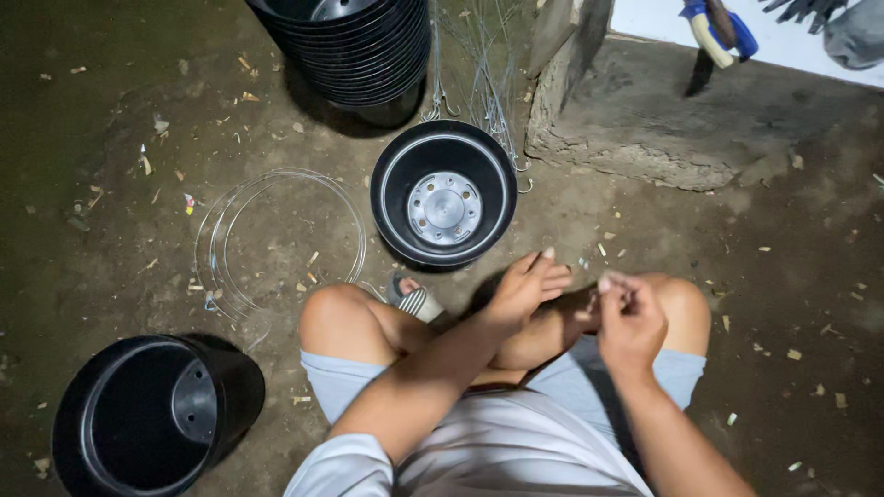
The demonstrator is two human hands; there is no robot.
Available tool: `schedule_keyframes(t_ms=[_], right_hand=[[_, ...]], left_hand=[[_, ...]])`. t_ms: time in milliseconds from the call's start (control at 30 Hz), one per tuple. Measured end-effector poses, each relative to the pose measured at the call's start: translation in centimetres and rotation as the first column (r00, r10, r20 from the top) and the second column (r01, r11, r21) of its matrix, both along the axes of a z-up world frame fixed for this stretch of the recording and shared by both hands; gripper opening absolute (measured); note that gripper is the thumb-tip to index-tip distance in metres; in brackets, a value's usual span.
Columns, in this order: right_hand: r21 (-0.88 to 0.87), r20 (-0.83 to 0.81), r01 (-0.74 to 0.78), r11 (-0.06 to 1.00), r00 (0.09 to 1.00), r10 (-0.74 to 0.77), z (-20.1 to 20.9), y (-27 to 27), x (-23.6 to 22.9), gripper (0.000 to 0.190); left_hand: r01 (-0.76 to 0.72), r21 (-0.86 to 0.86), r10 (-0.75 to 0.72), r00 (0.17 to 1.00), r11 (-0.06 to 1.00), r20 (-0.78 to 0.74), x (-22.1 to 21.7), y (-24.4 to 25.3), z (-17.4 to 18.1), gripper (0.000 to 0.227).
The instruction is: The person sits on the floor and assembles plant hangers by threading metal wire through the drainage holes of black plastic pots and twisting the wire to secure it. They repeat this process for multiple pots, stacking the finished units.
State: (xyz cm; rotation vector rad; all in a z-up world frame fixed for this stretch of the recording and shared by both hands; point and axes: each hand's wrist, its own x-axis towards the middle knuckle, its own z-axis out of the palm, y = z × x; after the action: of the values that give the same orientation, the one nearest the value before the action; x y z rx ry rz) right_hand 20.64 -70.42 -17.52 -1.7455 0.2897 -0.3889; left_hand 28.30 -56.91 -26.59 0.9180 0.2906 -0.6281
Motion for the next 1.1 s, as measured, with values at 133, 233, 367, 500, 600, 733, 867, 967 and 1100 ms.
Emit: schedule_keyframes(t_ms=[133, 233, 367, 500, 600, 733, 867, 967, 1100], right_hand=[[0.031, 0.014, -0.033, 0.999, 0.999, 0.032, 1.1, 1.3, -4.0, 0.015], [0.027, -0.036, -0.031, 0.999, 0.999, 0.032, 1.4, 1.2, -5.1, 0.015], [0.053, -0.001, -0.048, 0.997, 0.999, 0.048, 1.5, 1.3, -5.1, 0.015], [0.023, 0.000, -0.136, 0.990, 0.991, 0.136, 1.3, 2.0, -4.6, 0.015], [0.018, -0.018, -0.215, 0.976, 0.976, 0.215, 1.0, 2.9, -4.3, 0.015], [-0.044, -0.043, -0.327, 0.944, 0.945, 0.325, 0.2, 3.8, -4.0, 0.016], [-0.284, -0.118, -0.373, 0.883, 0.928, 0.354, -1.0, 4.0, -3.8, 0.019], [-0.290, -0.171, -0.419, 0.860, 0.907, 0.384, -2.4, 3.9, -4.0, 0.020], [-0.052, -0.269, -0.462, 0.885, 0.860, 0.433, -5.0, 3.3, -4.1, 0.022]], left_hand=[[-0.104, -0.154, 0.119, 0.988, 0.983, 0.096, -0.3, -1.8, 0.3, 0.044], [-0.121, -0.121, 0.138, 0.981, 0.985, 0.138, -0.5, -1.5, 2.6, 0.043], [-0.220, -0.136, 0.238, 0.962, 0.966, 0.133, -1.0, 0.1, 6.9, 0.038], [-0.398, -0.144, 0.420, 0.886, 0.906, 0.197, -0.2, 3.4, 10.0, 0.034], [-0.560, -0.136, 0.576, 0.790, 0.817, 0.210, 2.1, 7.3, 11.0, 0.029], [-0.702, -0.121, 0.707, 0.665, 0.701, 0.241, 4.0, 12.9, 11.1, 0.026], [-0.805, -0.175, 0.816, 0.518, 0.566, 0.258, 5.6, 16.8, 10.8, 0.026], [-0.852, -0.201, 0.862, 0.421, 0.483, 0.283, 7.0, 19.7, 10.6, 0.026], [-0.860, -0.250, 0.884, 0.379, 0.446, 0.273, 7.7, 21.6, 10.8, 0.027]])
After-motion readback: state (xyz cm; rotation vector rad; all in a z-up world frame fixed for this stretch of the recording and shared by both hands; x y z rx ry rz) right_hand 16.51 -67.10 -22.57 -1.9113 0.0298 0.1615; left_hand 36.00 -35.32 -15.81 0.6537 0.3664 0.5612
